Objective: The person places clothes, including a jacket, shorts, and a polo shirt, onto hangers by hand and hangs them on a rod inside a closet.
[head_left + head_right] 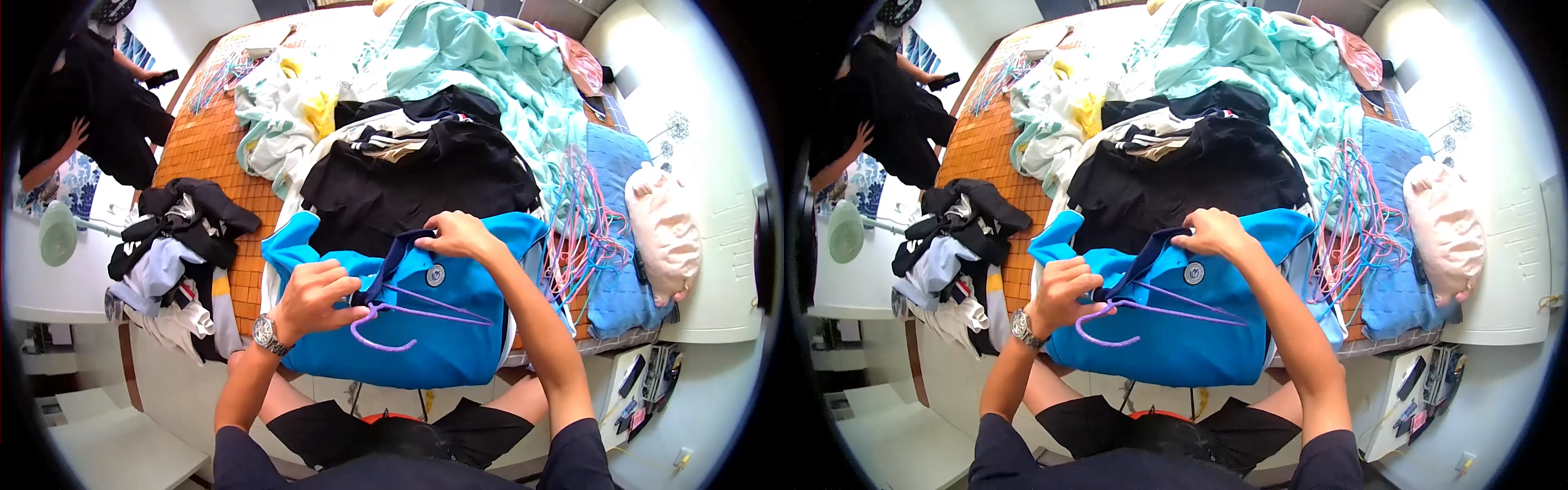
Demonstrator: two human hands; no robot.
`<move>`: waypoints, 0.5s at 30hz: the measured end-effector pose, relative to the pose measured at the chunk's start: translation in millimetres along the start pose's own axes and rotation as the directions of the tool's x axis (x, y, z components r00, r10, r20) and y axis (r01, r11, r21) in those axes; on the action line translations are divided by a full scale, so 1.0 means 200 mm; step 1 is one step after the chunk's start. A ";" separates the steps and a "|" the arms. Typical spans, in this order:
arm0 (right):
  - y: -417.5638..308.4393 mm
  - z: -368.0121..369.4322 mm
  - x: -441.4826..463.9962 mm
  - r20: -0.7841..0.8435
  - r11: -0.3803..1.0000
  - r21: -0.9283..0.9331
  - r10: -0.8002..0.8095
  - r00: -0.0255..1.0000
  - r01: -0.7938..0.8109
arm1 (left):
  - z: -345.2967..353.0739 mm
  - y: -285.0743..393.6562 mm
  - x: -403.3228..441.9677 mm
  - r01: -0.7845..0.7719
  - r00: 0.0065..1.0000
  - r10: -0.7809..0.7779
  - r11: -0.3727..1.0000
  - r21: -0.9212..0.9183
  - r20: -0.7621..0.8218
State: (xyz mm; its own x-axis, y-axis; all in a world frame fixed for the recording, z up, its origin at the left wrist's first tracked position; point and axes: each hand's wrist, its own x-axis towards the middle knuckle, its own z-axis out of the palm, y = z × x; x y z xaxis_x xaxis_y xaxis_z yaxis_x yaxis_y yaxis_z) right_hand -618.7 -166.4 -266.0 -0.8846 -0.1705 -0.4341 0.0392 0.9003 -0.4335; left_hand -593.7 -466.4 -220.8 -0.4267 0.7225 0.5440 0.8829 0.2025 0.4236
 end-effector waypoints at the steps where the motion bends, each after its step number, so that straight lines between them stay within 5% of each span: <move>1: 0.03 0.02 0.01 -0.010 0.996 0.090 0.012 1.000 -0.011 | 0.00 0.00 -0.01 0.006 1.000 -0.006 1.000 -0.004 -0.018; 10: 0.19 0.06 0.00 0.069 0.845 0.514 0.128 0.989 -0.145 | 0.01 -0.06 -0.11 0.099 0.995 -0.098 0.995 0.032 -0.035; 15: 0.18 0.01 -0.02 0.058 0.810 0.577 0.081 0.995 -0.100 | 0.01 -0.10 -0.17 0.219 0.943 -0.191 0.973 0.078 -0.272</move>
State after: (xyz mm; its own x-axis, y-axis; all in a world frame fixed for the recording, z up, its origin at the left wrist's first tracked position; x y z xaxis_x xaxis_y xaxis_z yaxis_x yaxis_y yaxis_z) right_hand -613.0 -134.0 -281.3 -0.8498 -0.1204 -0.5131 0.3882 0.5155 -0.7639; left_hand -597.2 -494.1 -249.4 -0.6244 0.4628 0.6292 0.7802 0.4069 0.4751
